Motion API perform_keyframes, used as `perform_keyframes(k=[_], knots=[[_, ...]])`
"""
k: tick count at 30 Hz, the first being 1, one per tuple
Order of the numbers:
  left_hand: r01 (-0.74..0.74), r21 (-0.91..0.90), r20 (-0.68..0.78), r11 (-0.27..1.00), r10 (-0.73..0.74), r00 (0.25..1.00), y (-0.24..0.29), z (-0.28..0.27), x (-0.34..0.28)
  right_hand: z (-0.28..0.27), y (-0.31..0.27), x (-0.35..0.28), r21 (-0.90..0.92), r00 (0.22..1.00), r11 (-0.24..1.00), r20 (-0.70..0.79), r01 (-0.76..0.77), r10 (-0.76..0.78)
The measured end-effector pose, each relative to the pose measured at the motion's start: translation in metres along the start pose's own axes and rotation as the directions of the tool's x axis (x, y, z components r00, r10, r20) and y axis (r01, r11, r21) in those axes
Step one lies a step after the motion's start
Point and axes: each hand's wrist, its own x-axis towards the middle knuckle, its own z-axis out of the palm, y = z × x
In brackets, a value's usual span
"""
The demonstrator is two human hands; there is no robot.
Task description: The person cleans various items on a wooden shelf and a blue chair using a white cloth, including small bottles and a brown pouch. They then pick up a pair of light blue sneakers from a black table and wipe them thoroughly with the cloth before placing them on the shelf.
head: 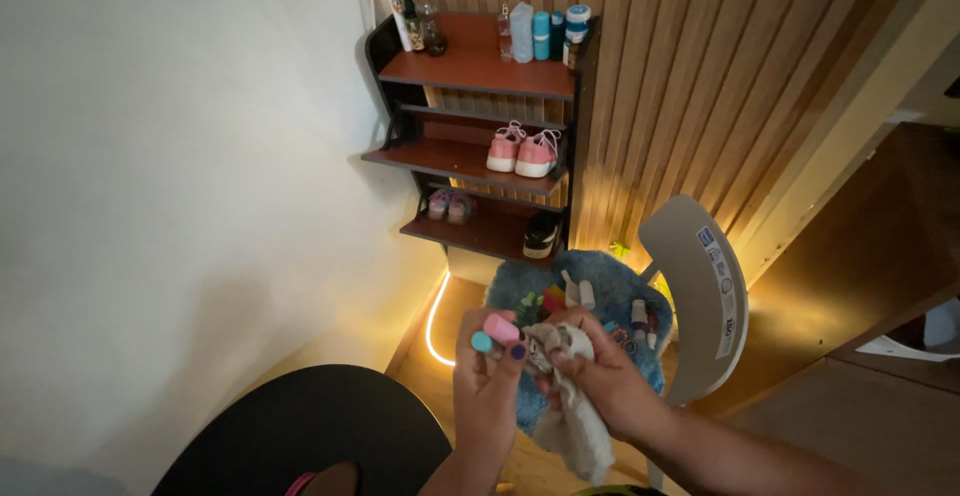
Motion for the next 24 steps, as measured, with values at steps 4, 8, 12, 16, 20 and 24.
perform_keyframes(k=[4,8,12,16,20,24], knots=[[-0.084,0.238,0.082,0.968,0.066,0.994,0.004,0.016,-0.008,0.018,-0.019,0.006,0.085,0.896,0.941,-0.288,-0.327,0.337],[-0.563,0.625,0.290,0.540,0.509,0.810,0.004,0.018,-0.002,0.026,-0.018,0.003,0.245,0.894,0.910,-0.224,-0.333,0.388],[-0.477,0.516,0.199,0.712,0.441,0.875,0.011,0.011,0.002,0.023,-0.011,0.003,0.226,0.869,0.898,-0.248,-0.378,0.428],[-0.408,0.566,0.172,0.717,0.382,0.908,0.017,0.013,0.007,0.029,-0.009,-0.002,-0.216,0.930,0.943,-0.324,-0.253,0.175],[-0.342,0.587,0.221,0.734,0.261,0.940,0.014,0.016,0.015,0.012,-0.004,0.000,-0.680,0.970,0.732,-0.158,0.030,-0.187],[-0.289,0.556,0.214,0.779,0.202,0.956,0.004,0.027,0.023,0.002,-0.016,0.007,-0.698,0.957,0.706,-0.104,0.124,-0.271]])
